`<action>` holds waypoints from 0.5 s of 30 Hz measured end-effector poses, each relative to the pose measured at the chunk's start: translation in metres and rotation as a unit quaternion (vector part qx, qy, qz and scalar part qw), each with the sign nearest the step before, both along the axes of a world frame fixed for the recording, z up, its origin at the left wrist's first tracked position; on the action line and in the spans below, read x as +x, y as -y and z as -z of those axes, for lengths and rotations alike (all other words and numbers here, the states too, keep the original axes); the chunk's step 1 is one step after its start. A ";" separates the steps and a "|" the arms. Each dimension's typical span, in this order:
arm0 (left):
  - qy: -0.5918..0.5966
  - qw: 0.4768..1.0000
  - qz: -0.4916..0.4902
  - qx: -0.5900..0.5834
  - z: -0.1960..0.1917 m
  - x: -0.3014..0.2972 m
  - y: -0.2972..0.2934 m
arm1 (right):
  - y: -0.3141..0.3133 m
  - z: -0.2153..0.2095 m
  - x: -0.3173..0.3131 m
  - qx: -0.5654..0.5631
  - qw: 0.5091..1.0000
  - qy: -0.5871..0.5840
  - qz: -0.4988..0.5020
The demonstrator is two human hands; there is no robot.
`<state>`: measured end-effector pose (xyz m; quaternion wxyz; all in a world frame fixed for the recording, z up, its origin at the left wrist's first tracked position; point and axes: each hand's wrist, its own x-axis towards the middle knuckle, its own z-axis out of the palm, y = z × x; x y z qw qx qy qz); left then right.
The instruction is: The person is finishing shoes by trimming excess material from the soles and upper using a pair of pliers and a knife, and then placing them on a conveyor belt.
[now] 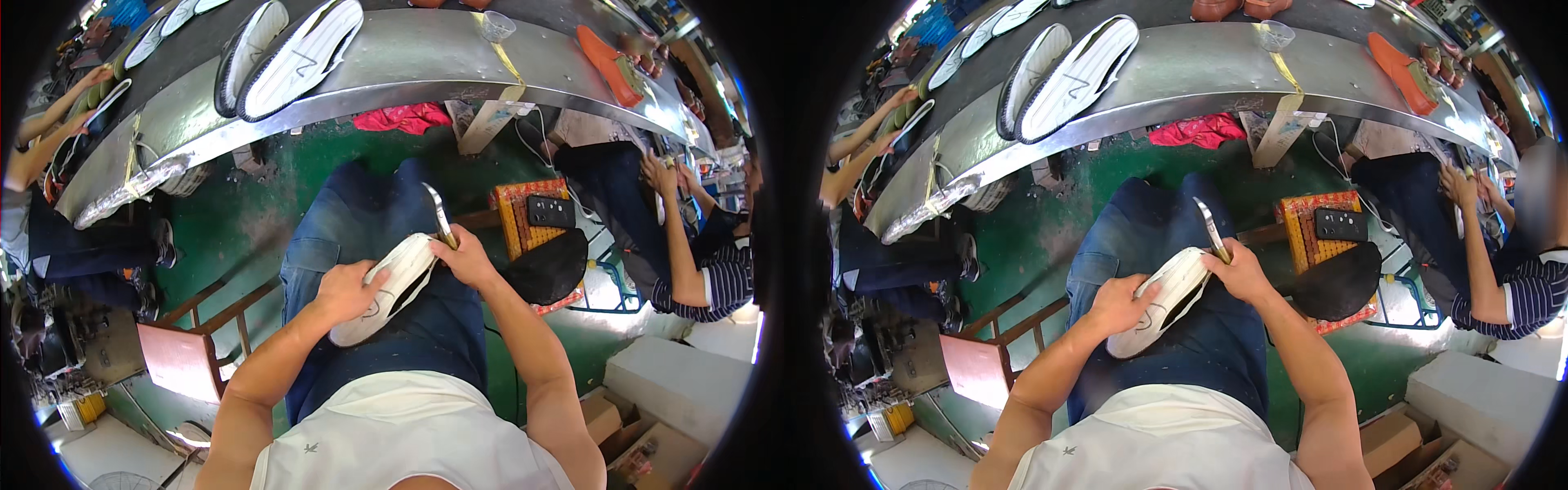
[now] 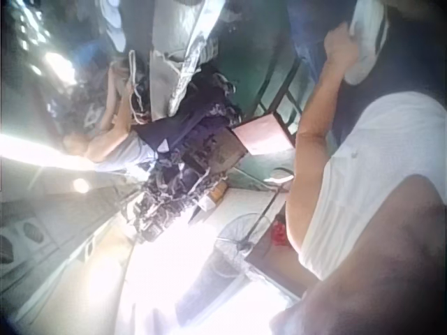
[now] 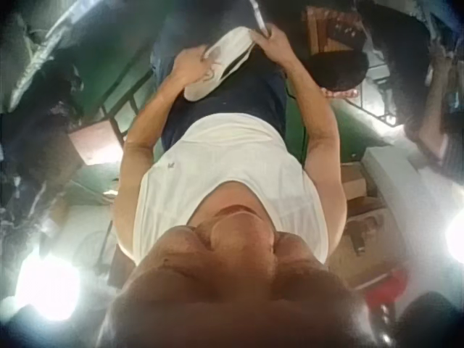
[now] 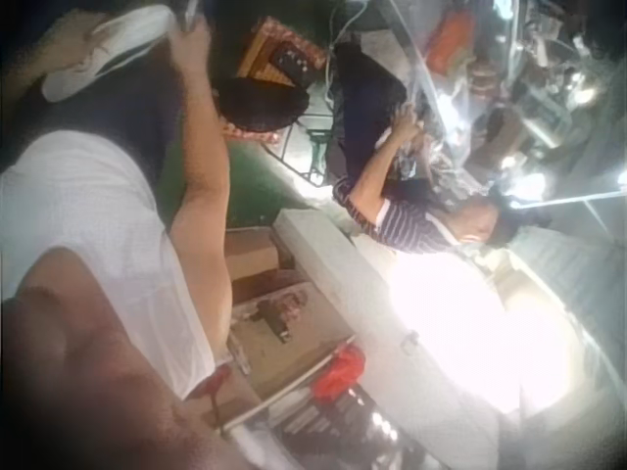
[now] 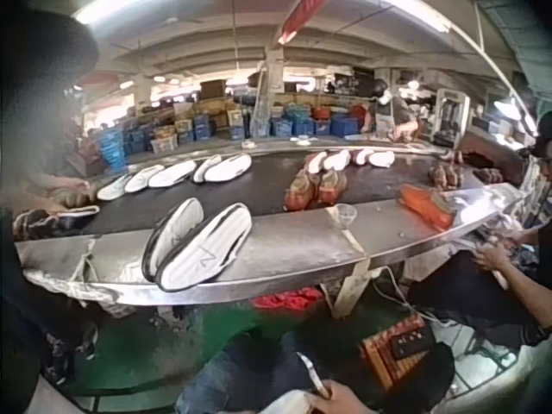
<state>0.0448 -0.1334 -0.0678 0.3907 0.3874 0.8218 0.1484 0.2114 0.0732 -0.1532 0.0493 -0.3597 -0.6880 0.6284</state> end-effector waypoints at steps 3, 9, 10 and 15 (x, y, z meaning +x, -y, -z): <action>0.050 0.998 -0.007 -0.036 0.009 -0.016 -0.004 | -0.004 -0.013 -0.005 -0.046 0.998 0.045 0.004; 0.199 0.971 0.050 0.126 0.048 -0.031 -0.056 | -0.012 -0.014 -0.011 -0.036 0.998 0.056 0.011; 0.290 0.942 0.053 0.160 0.051 -0.035 -0.065 | -0.013 -0.020 -0.012 -0.041 0.996 0.076 0.005; 0.487 0.868 -0.016 0.093 0.045 -0.059 -0.078 | -0.013 -0.054 -0.006 0.082 0.995 0.036 -0.039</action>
